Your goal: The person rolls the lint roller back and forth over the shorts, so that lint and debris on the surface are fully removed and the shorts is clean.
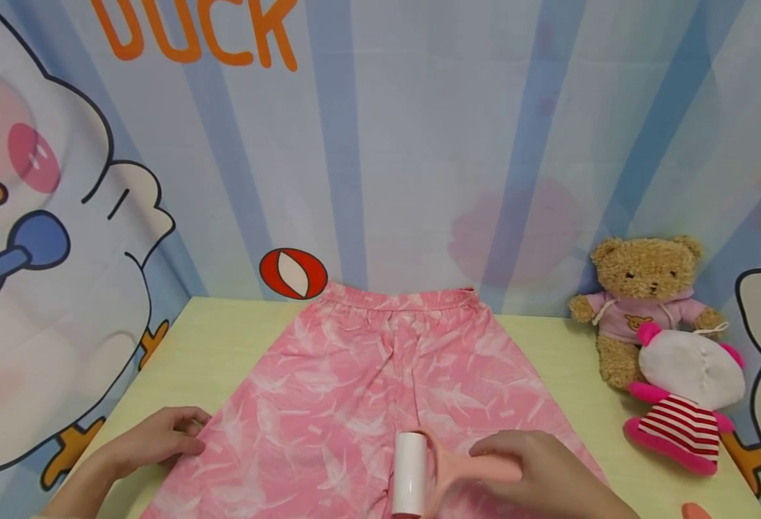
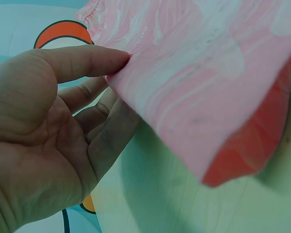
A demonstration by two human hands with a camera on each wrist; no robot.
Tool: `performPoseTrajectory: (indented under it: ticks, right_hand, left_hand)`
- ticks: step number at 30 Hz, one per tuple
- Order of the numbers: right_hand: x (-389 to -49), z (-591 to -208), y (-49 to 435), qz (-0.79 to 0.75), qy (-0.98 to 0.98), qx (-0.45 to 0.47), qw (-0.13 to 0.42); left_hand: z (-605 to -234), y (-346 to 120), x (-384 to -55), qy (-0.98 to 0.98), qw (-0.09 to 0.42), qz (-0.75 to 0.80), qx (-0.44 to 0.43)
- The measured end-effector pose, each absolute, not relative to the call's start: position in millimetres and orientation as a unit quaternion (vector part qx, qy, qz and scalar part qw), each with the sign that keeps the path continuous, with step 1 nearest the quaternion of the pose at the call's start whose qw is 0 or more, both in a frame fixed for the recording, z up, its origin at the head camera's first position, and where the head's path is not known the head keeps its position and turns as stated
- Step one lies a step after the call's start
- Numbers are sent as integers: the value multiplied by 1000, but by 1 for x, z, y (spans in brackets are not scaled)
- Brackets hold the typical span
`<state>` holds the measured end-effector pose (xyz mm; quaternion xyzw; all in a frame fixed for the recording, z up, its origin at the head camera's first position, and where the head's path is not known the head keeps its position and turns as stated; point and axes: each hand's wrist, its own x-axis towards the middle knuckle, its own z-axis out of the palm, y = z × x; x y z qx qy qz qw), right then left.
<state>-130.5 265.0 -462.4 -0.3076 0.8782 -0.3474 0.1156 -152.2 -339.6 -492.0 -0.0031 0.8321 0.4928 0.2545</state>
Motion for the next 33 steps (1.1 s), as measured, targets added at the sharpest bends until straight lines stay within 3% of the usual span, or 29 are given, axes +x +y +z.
performPoseTrajectory:
  ticks: [6, 11, 18, 33]
  right_hand:
    - [-130, -453, 282, -334, 889, -265, 170]
    - [-129, -449, 296, -297, 908, -248, 163]
    - [-129, -447, 322, -314, 909, -174, 210]
    - [-125, -440, 387, -238, 945, -138, 176]
  left_hand:
    - [-492, -340, -152, 832, 252, 494, 0]
    - [-493, -340, -153, 832, 251, 495, 6]
    - [-493, -340, -155, 834, 251, 491, 6]
    - [-492, -341, -154, 839, 249, 484, 7]
